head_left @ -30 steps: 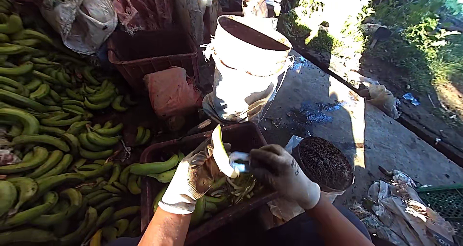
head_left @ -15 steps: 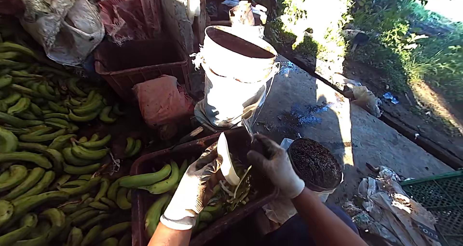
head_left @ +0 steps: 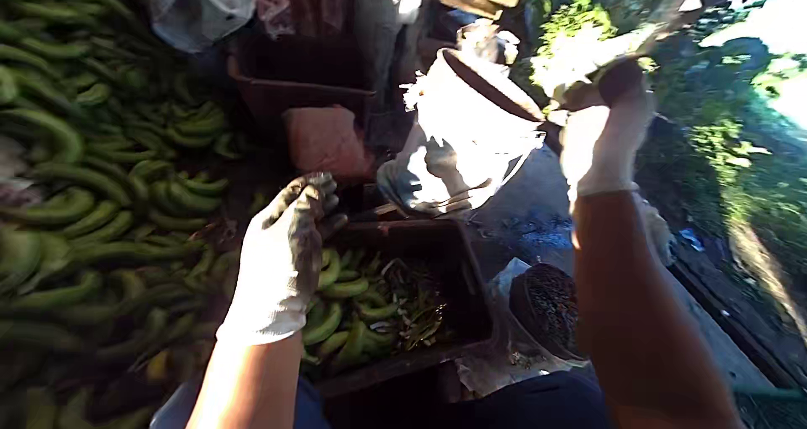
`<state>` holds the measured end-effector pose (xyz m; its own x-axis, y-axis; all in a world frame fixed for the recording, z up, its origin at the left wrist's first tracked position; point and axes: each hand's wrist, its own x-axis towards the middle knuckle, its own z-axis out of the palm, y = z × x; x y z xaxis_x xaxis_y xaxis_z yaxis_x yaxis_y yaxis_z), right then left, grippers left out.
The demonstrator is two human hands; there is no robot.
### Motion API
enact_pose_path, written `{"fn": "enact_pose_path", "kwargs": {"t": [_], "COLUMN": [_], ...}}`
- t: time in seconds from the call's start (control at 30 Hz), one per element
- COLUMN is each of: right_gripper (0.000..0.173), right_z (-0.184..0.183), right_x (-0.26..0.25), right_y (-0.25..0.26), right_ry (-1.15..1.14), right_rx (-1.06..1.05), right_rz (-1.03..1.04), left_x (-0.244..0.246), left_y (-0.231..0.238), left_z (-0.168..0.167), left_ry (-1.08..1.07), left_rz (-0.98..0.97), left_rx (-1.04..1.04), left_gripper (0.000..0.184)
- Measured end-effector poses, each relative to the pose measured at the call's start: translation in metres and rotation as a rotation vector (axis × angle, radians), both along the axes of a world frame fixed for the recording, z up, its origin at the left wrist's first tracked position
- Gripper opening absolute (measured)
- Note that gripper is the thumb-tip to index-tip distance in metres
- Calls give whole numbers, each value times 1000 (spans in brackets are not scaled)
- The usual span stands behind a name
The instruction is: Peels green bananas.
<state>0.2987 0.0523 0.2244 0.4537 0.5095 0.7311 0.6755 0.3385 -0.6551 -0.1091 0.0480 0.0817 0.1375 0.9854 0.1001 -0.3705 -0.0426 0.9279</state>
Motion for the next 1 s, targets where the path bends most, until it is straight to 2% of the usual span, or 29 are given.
{"fn": "enact_pose_path", "kwargs": {"t": [0.1,0.13,0.2,0.27,0.33,0.4,0.5,0.6,0.67,0.77,0.83,0.9,0.97,1.0], "right_gripper": [55,52,35,34,35,46,69,65,60,57,55,37,32,30], "right_z": [-53,-79,-154,-222,-272,-300,-305,-295,-283,-253,-220,-185,-152,-136], "right_x": [-103,-138,-186,-224,-259,-294,-344,-366,-359,-327,-297,-271,-247,-235], "right_y": [-36,-43,-43,-38,-27,-9,27,48,48,38,21,-2,-25,-38], "right_ry": [-157,-183,-173,-143,-137,-231,-495,-589,-416,53,239,255,297,300], "right_rx": [-367,-464,-687,-944,-950,-892,-933,-1082,-1052,-823,-695,-532,-506,-525], "right_rz": [5,15,139,259,351,431,498,527,479,367,281,231,288,360], "left_x": [-29,-37,-47,-51,-52,-53,-55,-55,-57,-59,-53,-37,-4,13], "left_y": [14,18,24,28,30,31,34,26,20,9,6,12,16,12], "left_z": [7,6,5,5,5,6,7,5,5,5,2,-10,-24,-32], "left_ry": [-108,-143,-187,-229,-272,-295,-292,-160,6,390,617,847,992,990], "left_rz": [180,207,251,283,298,333,379,344,335,300,225,87,23,32], "left_rx": [-87,-108,-134,-144,-137,-144,-163,-146,-126,-51,65,272,420,469], "left_gripper": [31,31,31,28,27,27,26,31,32,36,42,66,100,103]}}
